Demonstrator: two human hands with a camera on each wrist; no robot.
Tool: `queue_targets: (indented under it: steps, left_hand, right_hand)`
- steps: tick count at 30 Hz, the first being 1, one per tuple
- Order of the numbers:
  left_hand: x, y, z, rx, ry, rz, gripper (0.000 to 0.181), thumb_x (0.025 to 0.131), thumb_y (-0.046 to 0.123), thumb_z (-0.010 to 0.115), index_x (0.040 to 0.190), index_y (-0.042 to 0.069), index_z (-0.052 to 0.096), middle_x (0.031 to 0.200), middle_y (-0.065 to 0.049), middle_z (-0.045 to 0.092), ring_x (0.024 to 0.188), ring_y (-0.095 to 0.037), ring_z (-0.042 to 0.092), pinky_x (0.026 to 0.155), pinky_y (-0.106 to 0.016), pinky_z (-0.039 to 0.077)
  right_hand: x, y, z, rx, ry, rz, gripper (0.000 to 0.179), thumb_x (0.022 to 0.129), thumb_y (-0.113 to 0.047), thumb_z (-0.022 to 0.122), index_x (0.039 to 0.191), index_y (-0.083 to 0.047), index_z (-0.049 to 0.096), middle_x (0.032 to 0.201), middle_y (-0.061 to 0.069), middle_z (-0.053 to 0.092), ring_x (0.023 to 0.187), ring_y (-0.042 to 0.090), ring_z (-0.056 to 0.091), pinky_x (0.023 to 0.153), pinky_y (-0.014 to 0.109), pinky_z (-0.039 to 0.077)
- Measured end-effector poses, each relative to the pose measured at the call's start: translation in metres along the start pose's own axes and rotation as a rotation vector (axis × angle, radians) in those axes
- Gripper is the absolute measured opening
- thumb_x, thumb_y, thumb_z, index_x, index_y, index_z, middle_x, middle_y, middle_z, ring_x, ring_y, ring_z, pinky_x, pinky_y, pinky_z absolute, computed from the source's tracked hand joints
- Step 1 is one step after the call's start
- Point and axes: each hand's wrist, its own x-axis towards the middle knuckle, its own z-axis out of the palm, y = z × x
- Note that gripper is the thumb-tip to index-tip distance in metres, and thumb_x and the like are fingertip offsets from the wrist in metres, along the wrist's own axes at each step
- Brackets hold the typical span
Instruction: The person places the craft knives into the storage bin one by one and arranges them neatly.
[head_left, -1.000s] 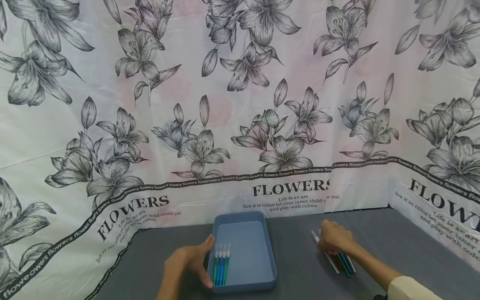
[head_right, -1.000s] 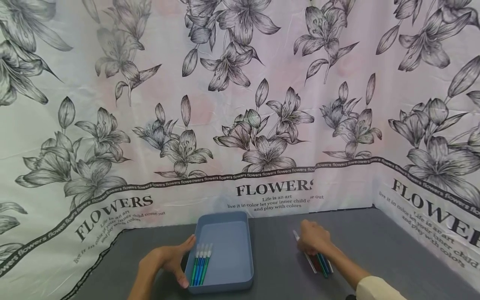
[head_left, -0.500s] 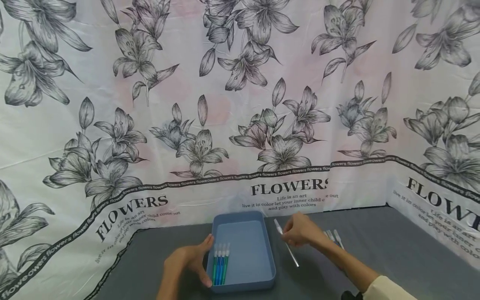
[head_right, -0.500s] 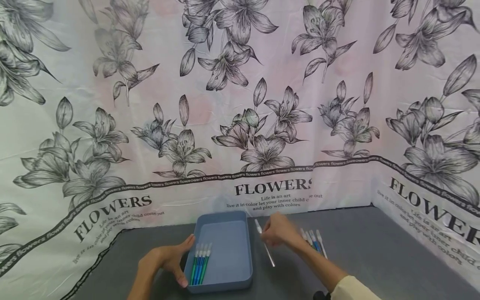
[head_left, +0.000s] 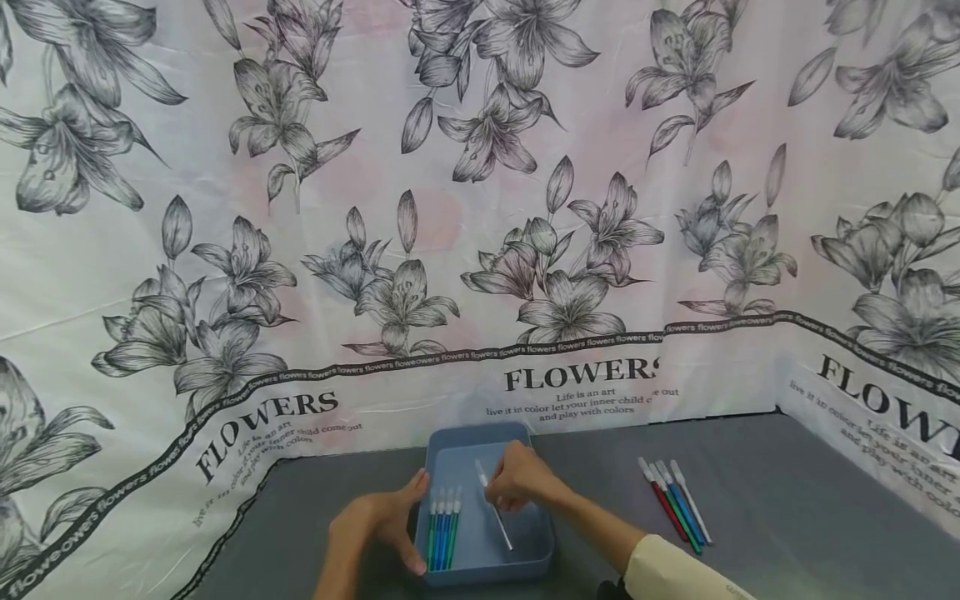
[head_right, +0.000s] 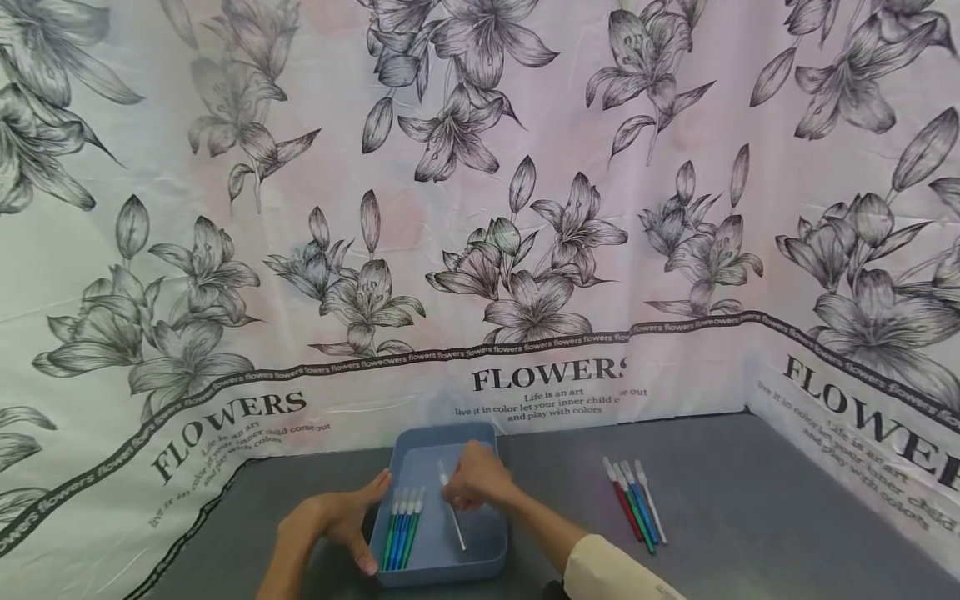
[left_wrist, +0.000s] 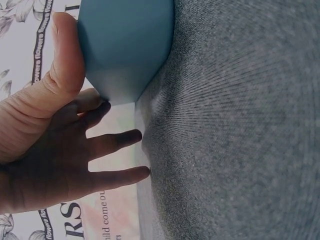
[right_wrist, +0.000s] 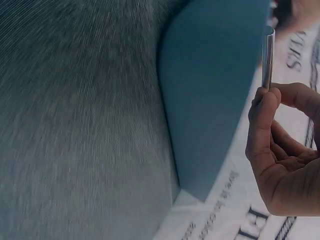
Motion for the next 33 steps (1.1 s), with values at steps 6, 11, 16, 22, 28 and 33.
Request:
queue_targets:
  steps: [6, 11, 16, 22, 28, 33]
  left_hand:
    - [-0.001, 0.000, 0.000, -0.021, -0.003, -0.017, 0.126, 0.050, 0.048, 0.084, 0.148, 0.019, 0.010, 0.154, -0.003, 0.006, 0.134, -0.034, 0.024, 0.102, -0.056, 0.026]
    - [-0.001, 0.002, -0.002, -0.011, -0.011, -0.006, 0.125, 0.052, 0.048, 0.083, 0.148, 0.018, 0.009, 0.154, -0.004, 0.005, 0.134, -0.034, 0.025, 0.102, -0.055, 0.027]
    - [0.000, 0.001, -0.002, -0.005, -0.011, -0.017, 0.126, 0.051, 0.048, 0.083, 0.148, 0.019, 0.009, 0.154, -0.004, 0.005, 0.134, -0.035, 0.024, 0.102, -0.056, 0.026]
    - [0.000, 0.000, -0.001, -0.008, -0.005, -0.027, 0.126, 0.050, 0.049, 0.083, 0.148, 0.019, 0.010, 0.154, -0.004, 0.007, 0.134, -0.033, 0.025, 0.102, -0.054, 0.027]
    - [0.001, 0.001, -0.001, 0.006, 0.002, -0.024, 0.125, 0.050, 0.049, 0.084, 0.148, 0.019, 0.010, 0.154, -0.004, 0.007, 0.134, -0.033, 0.026, 0.102, -0.054, 0.028]
    - [0.006, -0.003, 0.002, 0.001, 0.000, -0.031, 0.130, 0.045, 0.053, 0.083, 0.148, 0.022, 0.009, 0.154, -0.003, 0.006, 0.133, -0.033, 0.027, 0.102, -0.055, 0.028]
  right_hand:
    - [0.004, -0.006, 0.031, 0.033, 0.006, 0.113, 0.009, 0.066, 0.002, 0.071, 0.060, 0.003, 0.064, 0.051, 0.011, 0.062, 0.047, 0.024, 0.062, 0.045, 0.031, 0.052]
    - [0.009, -0.009, 0.042, 0.065, 0.014, 0.239, 0.011, 0.066, 0.001, 0.073, 0.064, 0.000, 0.062, 0.056, 0.012, 0.063, 0.049, 0.022, 0.063, 0.048, 0.031, 0.053]
    - [0.012, -0.007, 0.050, 0.083, 0.042, 0.267, 0.014, 0.063, 0.005, 0.073, 0.063, 0.001, 0.059, 0.054, 0.012, 0.062, 0.047, 0.021, 0.062, 0.046, 0.030, 0.052]
    - [0.013, -0.008, 0.056, 0.169, 0.029, 0.281, 0.017, 0.063, 0.009, 0.073, 0.066, 0.004, 0.058, 0.055, 0.014, 0.062, 0.047, 0.023, 0.063, 0.046, 0.031, 0.053]
    - [0.011, -0.008, 0.053, 0.190, -0.012, 0.270, 0.015, 0.064, 0.009, 0.073, 0.068, 0.004, 0.060, 0.059, 0.016, 0.064, 0.051, 0.025, 0.064, 0.049, 0.032, 0.053]
    - [0.007, -0.007, 0.048, 0.201, -0.098, 0.244, 0.011, 0.067, 0.007, 0.073, 0.070, 0.004, 0.063, 0.063, 0.018, 0.064, 0.055, 0.026, 0.065, 0.052, 0.032, 0.054]
